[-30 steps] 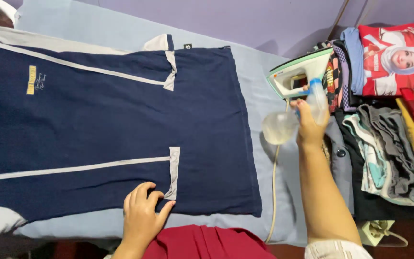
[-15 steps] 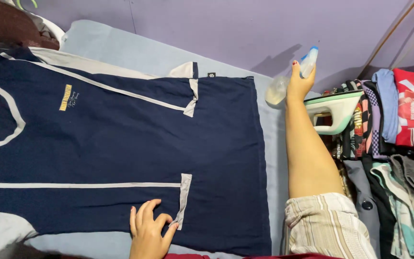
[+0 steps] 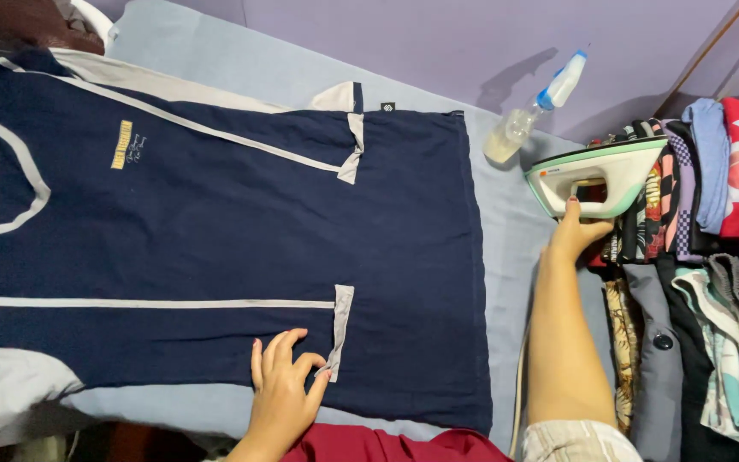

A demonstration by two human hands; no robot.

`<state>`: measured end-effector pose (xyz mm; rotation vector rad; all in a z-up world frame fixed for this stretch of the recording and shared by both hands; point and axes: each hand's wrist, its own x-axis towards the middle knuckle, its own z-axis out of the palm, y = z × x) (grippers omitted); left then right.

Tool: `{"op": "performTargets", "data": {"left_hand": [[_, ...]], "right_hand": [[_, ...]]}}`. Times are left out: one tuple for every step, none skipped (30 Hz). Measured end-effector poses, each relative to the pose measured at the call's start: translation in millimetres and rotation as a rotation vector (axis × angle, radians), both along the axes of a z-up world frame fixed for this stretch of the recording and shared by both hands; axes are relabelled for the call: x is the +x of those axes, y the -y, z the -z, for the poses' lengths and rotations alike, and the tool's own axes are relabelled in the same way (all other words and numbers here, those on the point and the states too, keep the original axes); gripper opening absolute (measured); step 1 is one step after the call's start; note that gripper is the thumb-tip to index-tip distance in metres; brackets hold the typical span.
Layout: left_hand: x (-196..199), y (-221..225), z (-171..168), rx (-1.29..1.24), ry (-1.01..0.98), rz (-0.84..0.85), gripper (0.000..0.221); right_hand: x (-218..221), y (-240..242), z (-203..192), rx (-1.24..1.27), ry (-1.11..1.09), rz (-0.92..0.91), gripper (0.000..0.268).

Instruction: The recorder irons a blue and grey shirt on a padded surface using an iron and spray bottle.

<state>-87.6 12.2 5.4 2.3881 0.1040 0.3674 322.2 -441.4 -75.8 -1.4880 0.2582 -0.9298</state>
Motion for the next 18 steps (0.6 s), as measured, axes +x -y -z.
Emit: {"op": "performTargets", "data": {"left_hand": [[1.2,0.3,-1.8,-0.016,-0.007,0.0,0.014],[2.4,0.4,-2.6,-0.018,-0.009,-0.009,0.014],[3.6,0.3,-3.0,-0.022,-0.009,-0.005,0.014],[1.9,0.4,-3.2,-0.027,-0.014,-0.003,0.014],[0.6,1.1,-3.8,-0.028,-0.022,-0.013,0.014],[0.5,0.5,-4.9,-0.038,-0.028,-0.005,0.014],[0.6,-0.2,-5.9,-0.048,-0.033,0.003,0.013],[-0.6,-0.8,-5.6,-0.049,-0.042,0.001,0.013],[-1.7,-1.1,-5.2,-0.044,-0.032,0.0,0.013],[-0.9,-1.5,-4.7,-0.041,-0.018,0.005,0.012],[-2.3,-2.0,-2.7,-0.041,-0.023,0.009,0.012],[-3.1,-2.0,-0.8,-0.034,0.0,0.011,0.012],[-4.1,-1.9,1.2,-0.028,0.022,0.012,0.012],[-5.1,-1.7,1.3,-0.031,0.019,0.017,0.012],[-6.2,-1.3,1.3,-0.025,0.019,0.013,0.012],[-5.1,-1.5,0.9,-0.018,0.024,0.007,0.013],[-6.1,-1.9,1.1,-0.019,0.025,0.009,0.013],[-6.3,-2.0,1.6,-0.022,0.025,0.007,0.013]], "right_hand": [[2.7,-4.0,-19.8,0.008,0.008,-0.111,0.066],[12.2,10.9,-12.5,0.006,0.005,-0.12,0.066],[21.9,25.5,-5.0,-0.094,0.005,-0.127,0.065],[29.3,39.4,5.1,-0.193,0.0,-0.137,0.065],[22.8,37.9,-5.3,-0.194,-0.007,-0.148,0.065],[16.2,36.3,-16.0,-0.228,0.007,-0.229,0.054],[10.0,34.9,-26.7,-0.261,0.021,-0.31,0.044],[-27.0,23.4,-59.8,-0.26,0.013,-0.313,0.044],[-58.3,1.6,-94.6,-0.605,-0.12,-0.267,0.035],[-89.4,-25.7,-132.6,-0.949,-0.252,-0.208,0.026],[-119.1,-44.3,-147.9,-0.949,-0.258,-0.207,0.026],[-147.8,-62.8,-164.6,-1.029,-0.275,-0.308,0.027],[-176.6,-81.5,-181.2,-1.107,-0.292,-0.411,0.029],[-199.2,-92.7,-179.1,-1.108,-0.298,-0.408,0.029],[-221.8,-103.9,-177.1,-1.168,-0.303,-0.514,0.03],[-241.7,-116.0,-175.8,-1.227,-0.301,-0.621,0.032],[-258.7,-134.4,-182.1,-1.228,-0.301,-0.618,0.032],[-274.9,-152.7,-188.7,-1.283,-0.318,-0.684,0.033]]}}
